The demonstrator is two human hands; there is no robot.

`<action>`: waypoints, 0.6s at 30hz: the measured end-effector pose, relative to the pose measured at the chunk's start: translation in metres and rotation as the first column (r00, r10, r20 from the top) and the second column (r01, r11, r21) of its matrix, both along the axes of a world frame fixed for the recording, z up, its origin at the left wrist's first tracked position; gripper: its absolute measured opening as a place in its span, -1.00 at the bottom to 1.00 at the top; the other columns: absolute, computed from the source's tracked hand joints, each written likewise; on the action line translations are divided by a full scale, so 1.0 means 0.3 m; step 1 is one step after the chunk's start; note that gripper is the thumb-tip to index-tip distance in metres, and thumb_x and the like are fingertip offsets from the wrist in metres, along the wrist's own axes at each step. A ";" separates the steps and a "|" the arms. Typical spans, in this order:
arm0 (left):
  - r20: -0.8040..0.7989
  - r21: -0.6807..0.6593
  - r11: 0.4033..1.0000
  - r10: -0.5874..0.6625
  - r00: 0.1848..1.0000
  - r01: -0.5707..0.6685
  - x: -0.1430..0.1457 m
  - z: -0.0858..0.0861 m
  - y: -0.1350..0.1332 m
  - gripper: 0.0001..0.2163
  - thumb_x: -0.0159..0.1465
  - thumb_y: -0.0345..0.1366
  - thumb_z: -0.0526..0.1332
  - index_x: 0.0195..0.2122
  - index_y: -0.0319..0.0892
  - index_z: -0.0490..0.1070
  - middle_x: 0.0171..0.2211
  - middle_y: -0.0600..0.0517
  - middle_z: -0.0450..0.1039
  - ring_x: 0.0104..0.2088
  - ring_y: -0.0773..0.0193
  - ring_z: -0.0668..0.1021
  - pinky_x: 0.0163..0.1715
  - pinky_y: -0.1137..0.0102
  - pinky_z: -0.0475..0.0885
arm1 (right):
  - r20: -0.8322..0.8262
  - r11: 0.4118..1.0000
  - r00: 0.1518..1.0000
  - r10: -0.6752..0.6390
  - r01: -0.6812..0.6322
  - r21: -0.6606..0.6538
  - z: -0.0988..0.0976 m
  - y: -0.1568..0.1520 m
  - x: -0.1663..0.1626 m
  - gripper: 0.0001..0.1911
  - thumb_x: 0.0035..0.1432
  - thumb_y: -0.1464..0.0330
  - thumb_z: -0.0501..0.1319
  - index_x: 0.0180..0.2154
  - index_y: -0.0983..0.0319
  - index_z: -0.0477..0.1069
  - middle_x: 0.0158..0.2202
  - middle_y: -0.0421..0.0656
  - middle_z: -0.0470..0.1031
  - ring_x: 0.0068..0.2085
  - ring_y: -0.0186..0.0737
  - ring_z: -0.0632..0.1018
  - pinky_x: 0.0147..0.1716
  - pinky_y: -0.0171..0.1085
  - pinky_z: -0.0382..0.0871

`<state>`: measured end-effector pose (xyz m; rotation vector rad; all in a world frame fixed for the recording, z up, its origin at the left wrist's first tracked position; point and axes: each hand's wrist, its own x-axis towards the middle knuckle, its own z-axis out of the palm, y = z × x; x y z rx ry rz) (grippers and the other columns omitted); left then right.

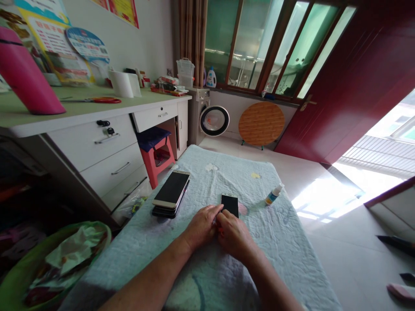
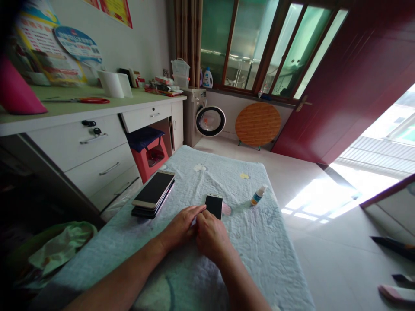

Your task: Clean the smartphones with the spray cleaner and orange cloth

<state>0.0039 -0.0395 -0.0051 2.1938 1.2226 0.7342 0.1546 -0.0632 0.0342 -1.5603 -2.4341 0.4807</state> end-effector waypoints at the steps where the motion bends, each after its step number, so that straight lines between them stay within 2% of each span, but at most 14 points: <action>1: 0.000 -0.001 1.000 -0.001 1.000 0.001 0.000 0.003 0.000 -0.38 0.04 -0.53 0.12 0.20 -0.24 0.28 0.14 -0.13 0.39 0.16 0.09 0.40 0.23 0.18 0.24 | -0.008 1.000 1.000 -0.001 0.001 -0.005 0.002 0.000 0.001 -0.81 0.04 0.53 0.09 -0.27 0.23 0.33 -0.21 -0.13 0.42 -0.26 -0.28 0.43 -0.35 -0.34 0.12; 4: -0.024 -0.007 1.000 -0.026 0.999 0.026 0.001 0.016 -0.002 -0.43 0.07 -0.52 0.13 0.18 -0.24 0.32 0.17 -0.12 0.37 0.18 0.10 0.38 0.25 0.18 0.21 | -0.014 1.000 1.000 -0.007 0.007 -0.019 0.009 -0.002 0.015 -0.80 0.05 0.53 0.08 -0.25 0.23 0.33 -0.21 -0.14 0.42 -0.27 -0.29 0.43 -0.35 -0.34 0.11; 10: -0.096 -0.016 0.997 -0.074 0.993 0.073 -0.002 0.044 -0.002 -0.55 0.15 -0.48 0.15 0.07 -0.11 0.45 0.21 -0.05 0.33 0.21 0.12 0.37 0.26 0.16 0.19 | 0.049 0.999 0.998 -0.042 0.043 -0.022 0.016 -0.005 0.065 -0.85 0.06 0.54 0.08 -0.30 0.23 0.32 -0.32 -0.19 0.37 -0.39 -0.34 0.38 -0.43 -0.34 0.01; 18: -0.089 0.025 0.998 -0.057 0.994 0.059 -0.001 0.024 0.001 -0.56 0.15 -0.48 0.17 0.07 -0.11 0.46 0.20 -0.04 0.34 0.20 0.13 0.38 0.24 0.15 0.22 | 0.127 0.992 0.988 -0.093 0.103 -0.074 0.031 0.003 0.141 -0.88 0.06 0.55 0.09 -0.39 0.22 0.26 -0.39 -0.21 0.37 -0.41 -0.35 0.34 -0.44 -0.33 -0.05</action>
